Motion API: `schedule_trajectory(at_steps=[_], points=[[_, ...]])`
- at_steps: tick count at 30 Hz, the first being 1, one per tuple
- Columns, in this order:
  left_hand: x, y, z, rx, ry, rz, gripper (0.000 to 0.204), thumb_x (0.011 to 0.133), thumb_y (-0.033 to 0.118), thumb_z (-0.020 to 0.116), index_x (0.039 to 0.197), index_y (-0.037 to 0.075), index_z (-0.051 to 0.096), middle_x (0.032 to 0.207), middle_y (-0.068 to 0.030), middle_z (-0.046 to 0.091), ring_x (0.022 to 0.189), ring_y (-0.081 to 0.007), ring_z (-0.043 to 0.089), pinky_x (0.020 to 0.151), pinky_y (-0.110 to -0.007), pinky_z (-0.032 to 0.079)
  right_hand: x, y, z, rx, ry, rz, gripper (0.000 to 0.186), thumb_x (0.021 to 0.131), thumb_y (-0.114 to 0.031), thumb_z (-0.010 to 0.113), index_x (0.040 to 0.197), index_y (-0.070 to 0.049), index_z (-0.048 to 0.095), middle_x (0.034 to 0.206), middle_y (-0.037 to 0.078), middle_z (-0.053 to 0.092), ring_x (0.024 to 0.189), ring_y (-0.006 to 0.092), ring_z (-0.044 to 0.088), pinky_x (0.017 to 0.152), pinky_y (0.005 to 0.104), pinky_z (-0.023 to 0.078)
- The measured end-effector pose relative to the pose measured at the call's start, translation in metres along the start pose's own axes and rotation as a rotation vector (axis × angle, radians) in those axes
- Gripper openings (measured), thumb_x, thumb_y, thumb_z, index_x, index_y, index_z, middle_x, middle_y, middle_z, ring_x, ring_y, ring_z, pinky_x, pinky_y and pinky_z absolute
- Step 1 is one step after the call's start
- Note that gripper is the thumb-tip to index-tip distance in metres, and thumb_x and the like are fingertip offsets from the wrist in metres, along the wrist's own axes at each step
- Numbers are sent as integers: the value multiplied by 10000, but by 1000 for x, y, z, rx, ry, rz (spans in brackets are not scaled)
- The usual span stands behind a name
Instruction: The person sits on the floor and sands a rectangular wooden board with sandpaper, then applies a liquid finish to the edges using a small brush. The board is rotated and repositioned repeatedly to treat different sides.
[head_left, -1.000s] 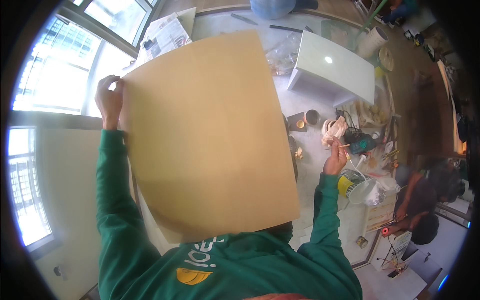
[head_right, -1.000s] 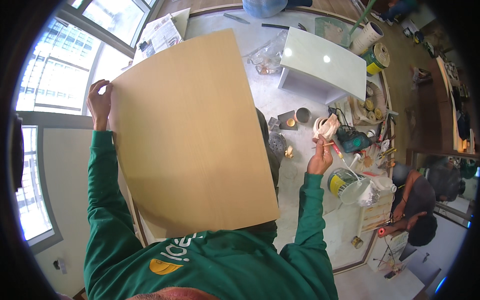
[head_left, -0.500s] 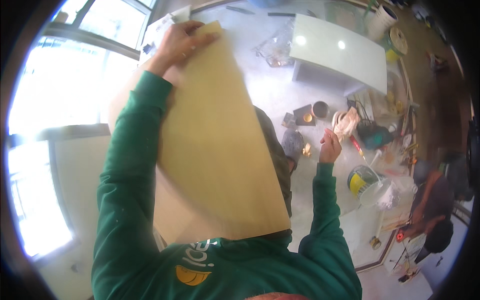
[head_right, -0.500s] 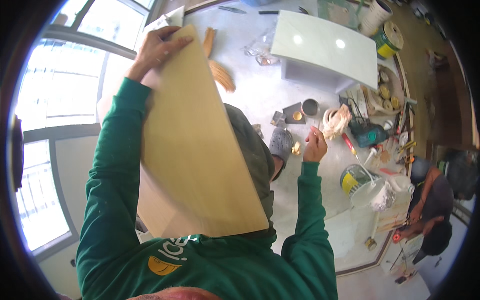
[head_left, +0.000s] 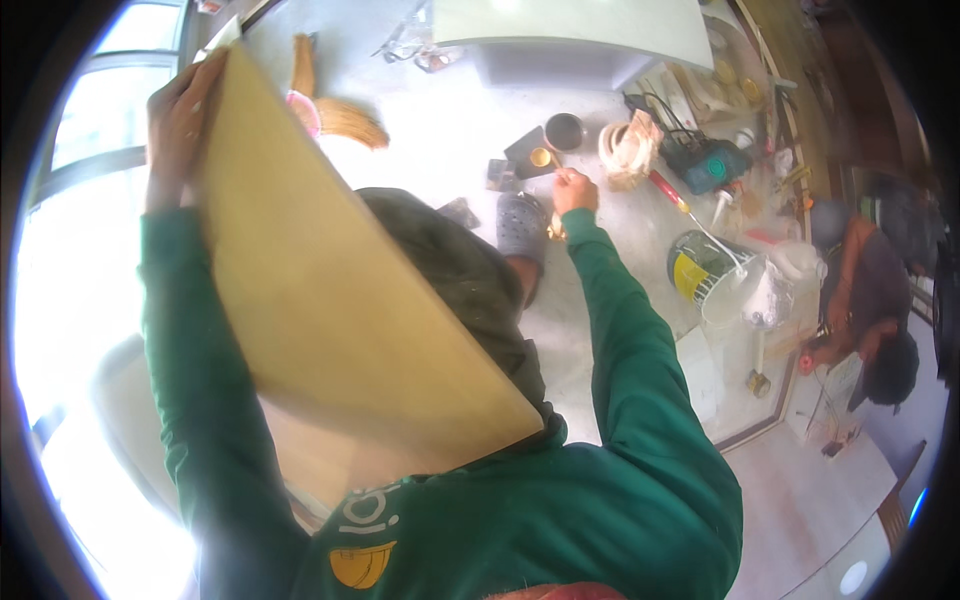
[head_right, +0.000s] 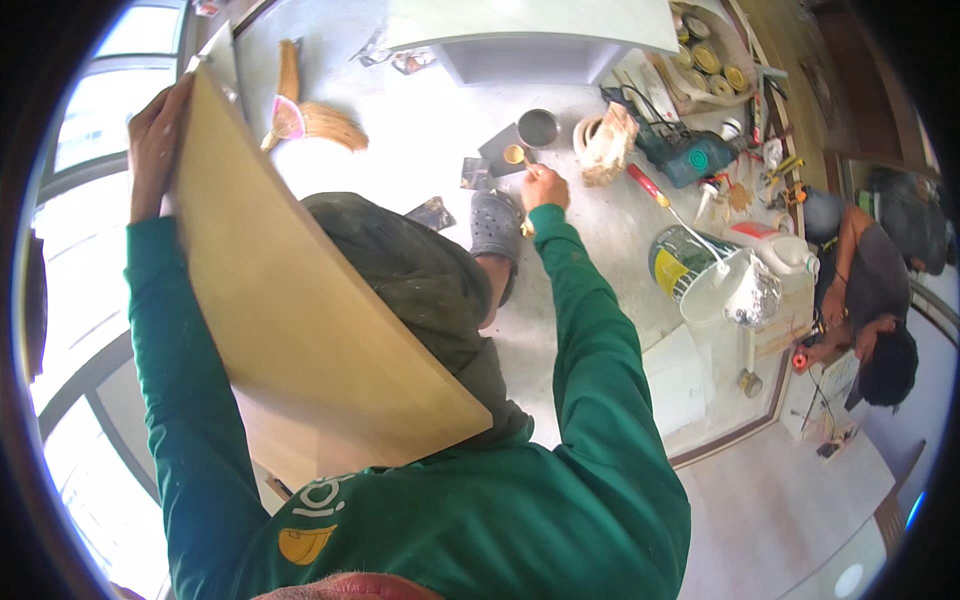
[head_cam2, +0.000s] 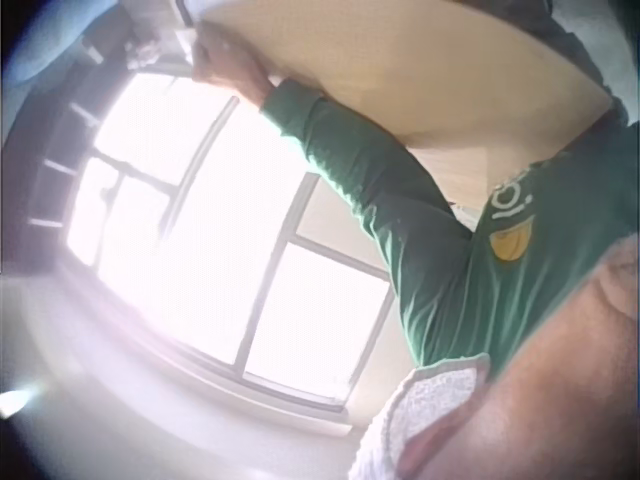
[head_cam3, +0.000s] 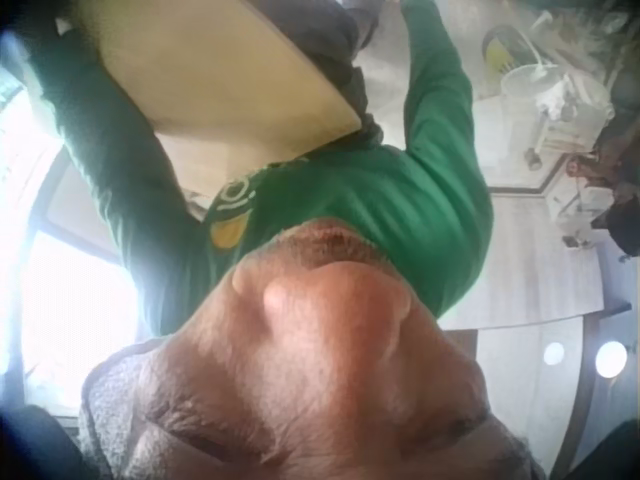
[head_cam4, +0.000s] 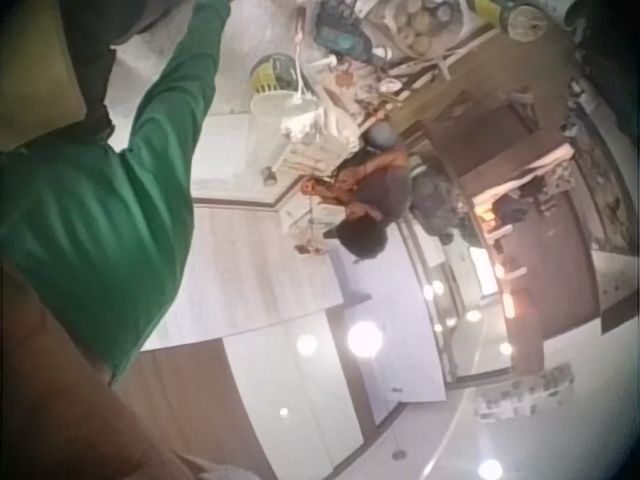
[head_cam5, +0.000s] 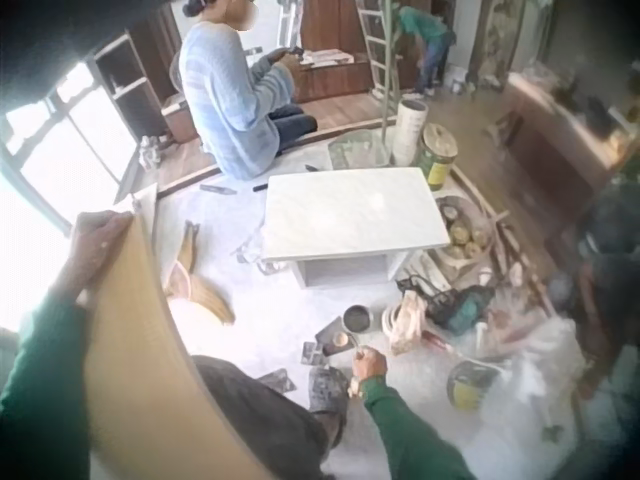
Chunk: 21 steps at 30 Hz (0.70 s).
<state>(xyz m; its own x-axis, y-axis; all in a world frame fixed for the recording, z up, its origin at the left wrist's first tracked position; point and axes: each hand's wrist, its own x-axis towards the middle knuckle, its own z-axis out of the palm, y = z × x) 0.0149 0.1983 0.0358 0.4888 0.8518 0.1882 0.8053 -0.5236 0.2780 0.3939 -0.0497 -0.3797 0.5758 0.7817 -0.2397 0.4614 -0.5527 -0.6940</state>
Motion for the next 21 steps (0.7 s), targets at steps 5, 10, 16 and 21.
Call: schedule_trajectory(at_steps=[5, 10, 16, 21], points=[[-7, -24, -10, 72, -3, -53, 361, 993, 187, 469, 1288, 75, 645, 1208, -137, 683, 1108, -213, 642, 976, -324, 466, -24, -14, 12, -48, -61, 109, 249, 915, -284, 566, 987, -104, 723, 913, 174, 717, 900, 395, 676, 819, 457, 532], [-6, -12, -6, -48, -22, -262, 403, 971, 369, 564, 1250, 111, 696, 1228, -94, 689, 1153, -204, 615, 1037, -323, 428, -41, 39, -17, 29, 168, 270, 287, 947, -303, 550, 1054, -77, 693, 987, 183, 708, 925, 369, 676, 832, 445, 520], [-10, -2, -2, -138, 35, -259, 414, 966, 383, 591, 1246, 98, 697, 1208, -118, 691, 1129, -209, 617, 1026, -318, 429, 14, 44, -79, -13, 506, 249, 530, 841, -413, 704, 1220, -54, 616, 1085, 179, 659, 955, 341, 650, 865, 433, 514], [-12, -21, 0, -151, 35, -173, 424, 979, 383, 585, 1249, 74, 690, 1178, -138, 690, 1097, -202, 614, 1007, -311, 431, 68, 11, -93, -258, 361, 267, 576, 783, -438, 739, 1203, -57, 638, 1096, 187, 664, 986, 356, 652, 888, 443, 515]])
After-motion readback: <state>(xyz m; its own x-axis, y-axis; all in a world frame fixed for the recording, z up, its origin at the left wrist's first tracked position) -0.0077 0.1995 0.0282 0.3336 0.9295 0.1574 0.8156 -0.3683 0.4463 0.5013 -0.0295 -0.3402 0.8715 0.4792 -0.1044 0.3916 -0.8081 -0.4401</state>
